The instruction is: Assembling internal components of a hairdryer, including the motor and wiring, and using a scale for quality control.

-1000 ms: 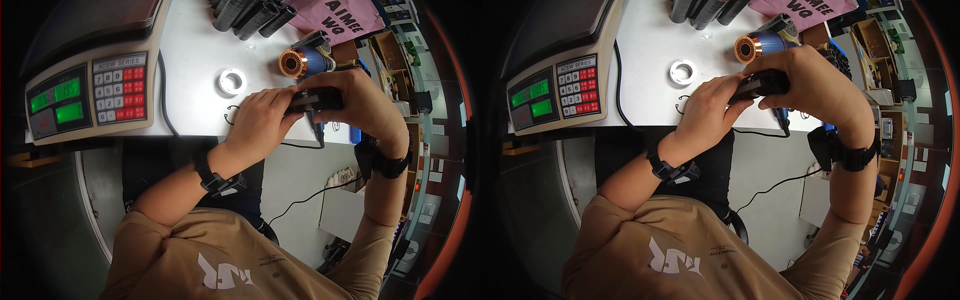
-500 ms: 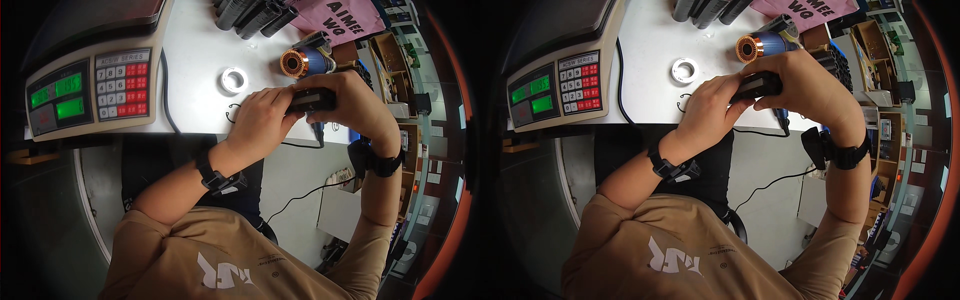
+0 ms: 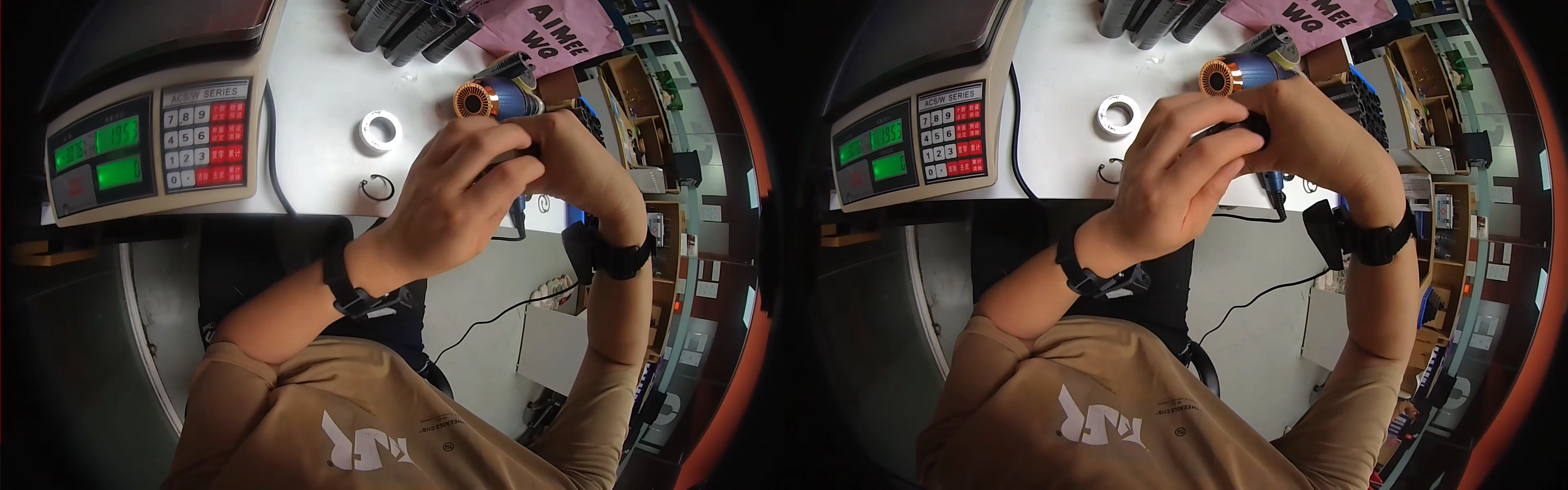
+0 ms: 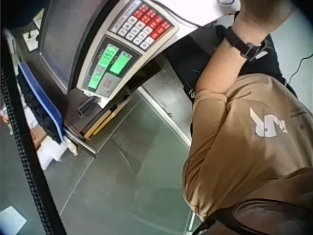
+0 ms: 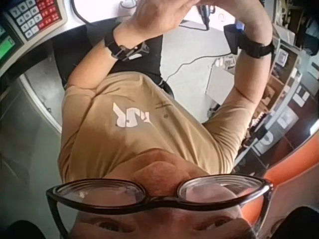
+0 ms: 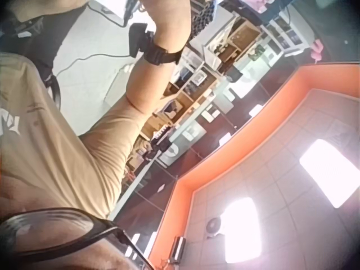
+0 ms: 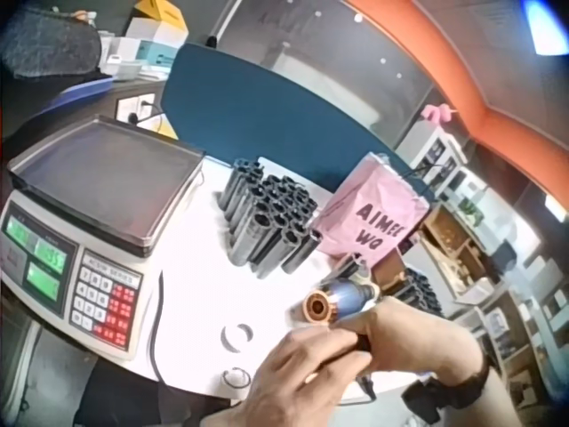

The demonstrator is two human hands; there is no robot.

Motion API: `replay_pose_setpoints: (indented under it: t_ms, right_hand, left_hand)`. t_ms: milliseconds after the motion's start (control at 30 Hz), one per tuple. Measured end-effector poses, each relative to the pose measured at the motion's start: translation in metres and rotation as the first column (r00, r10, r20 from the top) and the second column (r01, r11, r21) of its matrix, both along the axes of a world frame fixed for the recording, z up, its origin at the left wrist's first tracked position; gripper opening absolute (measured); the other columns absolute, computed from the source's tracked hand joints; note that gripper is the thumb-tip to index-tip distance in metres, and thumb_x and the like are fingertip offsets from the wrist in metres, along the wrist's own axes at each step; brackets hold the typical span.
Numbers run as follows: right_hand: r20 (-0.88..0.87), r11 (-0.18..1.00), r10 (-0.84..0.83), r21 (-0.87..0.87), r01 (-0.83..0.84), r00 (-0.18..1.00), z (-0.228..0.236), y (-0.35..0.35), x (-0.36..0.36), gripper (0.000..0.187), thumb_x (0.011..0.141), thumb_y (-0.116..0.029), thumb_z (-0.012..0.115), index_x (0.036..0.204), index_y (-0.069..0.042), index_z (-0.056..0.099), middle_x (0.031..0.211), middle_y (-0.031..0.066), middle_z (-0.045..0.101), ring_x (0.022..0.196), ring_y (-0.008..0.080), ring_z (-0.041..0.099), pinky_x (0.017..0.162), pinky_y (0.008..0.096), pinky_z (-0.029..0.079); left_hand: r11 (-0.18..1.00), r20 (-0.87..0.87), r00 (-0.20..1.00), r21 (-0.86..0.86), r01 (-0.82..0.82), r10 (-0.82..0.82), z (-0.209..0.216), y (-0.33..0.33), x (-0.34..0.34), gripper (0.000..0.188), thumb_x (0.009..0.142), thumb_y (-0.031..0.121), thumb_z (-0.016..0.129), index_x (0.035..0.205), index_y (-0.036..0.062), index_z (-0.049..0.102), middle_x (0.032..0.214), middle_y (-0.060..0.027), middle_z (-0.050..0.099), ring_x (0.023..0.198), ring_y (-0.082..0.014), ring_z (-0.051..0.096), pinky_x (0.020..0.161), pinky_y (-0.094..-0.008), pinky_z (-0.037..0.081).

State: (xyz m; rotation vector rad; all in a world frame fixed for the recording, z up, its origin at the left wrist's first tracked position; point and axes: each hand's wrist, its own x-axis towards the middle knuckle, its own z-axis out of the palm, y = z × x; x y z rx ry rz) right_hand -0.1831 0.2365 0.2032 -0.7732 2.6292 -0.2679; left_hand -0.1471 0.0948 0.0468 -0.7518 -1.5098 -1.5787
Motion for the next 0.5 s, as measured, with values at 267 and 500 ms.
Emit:
replay_pose_setpoints:
  t_ms: [267, 500]
  right_hand:
    - [-0.035, 1.000, 0.011, -0.020, -0.012, 0.999, 0.002, 0.003, 0.006, 0.042, 0.072, -0.003, 0.089, 0.110, 0.002, 0.073, 0.090, 0.0150, 0.075, 0.076, 0.0214, 0.071, 0.073, 0.0346, 0.057]
    - [-0.104, 0.999, -0.053, -0.017, 0.052, 0.993, 0.021, 0.003, 0.015, 0.039, 0.073, -0.004, 0.090, 0.108, 0.002, 0.073, 0.091, 0.0171, 0.076, 0.079, 0.0280, 0.074, 0.074, 0.0329, 0.058]
  left_hand:
    - [0.984, -0.079, 0.997, -0.175, -0.027, 0.013, 0.011, 0.002, -0.013, 0.028, 0.075, -0.004, 0.073, 0.101, 0.0041, 0.070, 0.119, -0.0063, 0.065, 0.107, -0.0315, 0.062, 0.091, -0.0427, 0.054]
    - [0.971, -0.114, 0.993, -0.238, 0.005, -0.033, 0.008, -0.001, -0.021, 0.032, 0.076, -0.003, 0.074, 0.107, 0.0045, 0.070, 0.119, -0.0087, 0.065, 0.108, -0.0314, 0.063, 0.092, -0.0416, 0.053]
